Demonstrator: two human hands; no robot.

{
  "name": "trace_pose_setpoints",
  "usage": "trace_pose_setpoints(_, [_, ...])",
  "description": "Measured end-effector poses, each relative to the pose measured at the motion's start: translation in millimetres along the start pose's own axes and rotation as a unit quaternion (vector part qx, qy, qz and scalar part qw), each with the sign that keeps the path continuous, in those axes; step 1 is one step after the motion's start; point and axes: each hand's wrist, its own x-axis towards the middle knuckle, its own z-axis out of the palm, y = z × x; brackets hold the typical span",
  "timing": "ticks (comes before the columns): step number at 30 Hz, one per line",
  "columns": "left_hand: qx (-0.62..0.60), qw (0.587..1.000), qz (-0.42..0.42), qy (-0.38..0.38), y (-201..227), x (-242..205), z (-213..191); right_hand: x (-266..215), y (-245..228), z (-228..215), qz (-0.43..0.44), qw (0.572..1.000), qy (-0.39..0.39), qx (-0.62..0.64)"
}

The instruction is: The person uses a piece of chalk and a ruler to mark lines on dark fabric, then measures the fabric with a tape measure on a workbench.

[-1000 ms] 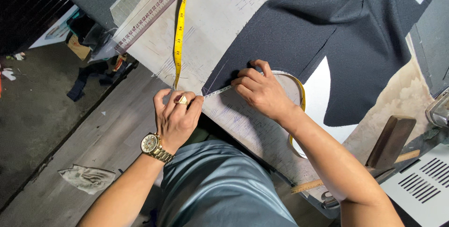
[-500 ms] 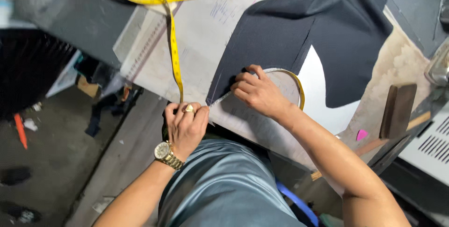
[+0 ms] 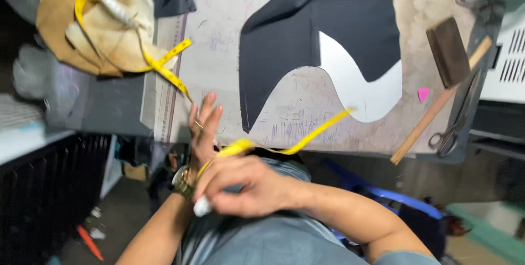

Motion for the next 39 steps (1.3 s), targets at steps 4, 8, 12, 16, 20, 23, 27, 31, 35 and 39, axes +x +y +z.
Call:
trace_pose_setpoints(4, [-0.051,0.997,-0.047,0.045,15,46,-30,-1,-18,-2,-0.064,0.988,-0.079,0.119])
trace_pose_setpoints(8, [0.063,0.988,-0.103,0.094,7,68,-79,-21,-5,-18,-0.088,0.99,0.113,0.018])
trace_pose_setpoints(12, [-0.152,0.952,-0.042,0.262,26,136,-98,-62,32,-40,0.005,0.966,0.255,-0.033])
trace_pose_setpoints(16, [-0.117,0.956,0.0,0.269,-19,162,-90,-100,67,-56,0.159,0.893,0.417,-0.055])
trace_pose_setpoints(20, [0.138,0.969,-0.155,0.135,-87,169,-60,-140,101,-64,0.218,0.84,0.496,-0.037])
trace_pose_setpoints(23, [0.425,0.88,-0.193,-0.088,-124,150,-36,-151,96,-68,0.267,0.817,0.509,-0.033])
trace_pose_setpoints(27, [0.397,0.907,0.127,-0.064,-16,131,16,-153,94,-73,0.186,0.813,0.463,-0.3])
trace_pose_setpoints(31, [0.349,0.835,0.266,-0.332,19,75,98,-84,57,-62,-0.059,0.871,0.243,-0.423])
trace_pose_setpoints(35, [0.293,0.798,0.191,-0.491,3,49,150,-58,64,-64,-0.051,0.929,0.072,-0.359])
trace_pose_setpoints(39, [0.256,0.747,0.114,-0.602,-1,66,182,-67,51,-97,-0.129,0.918,0.105,-0.359])
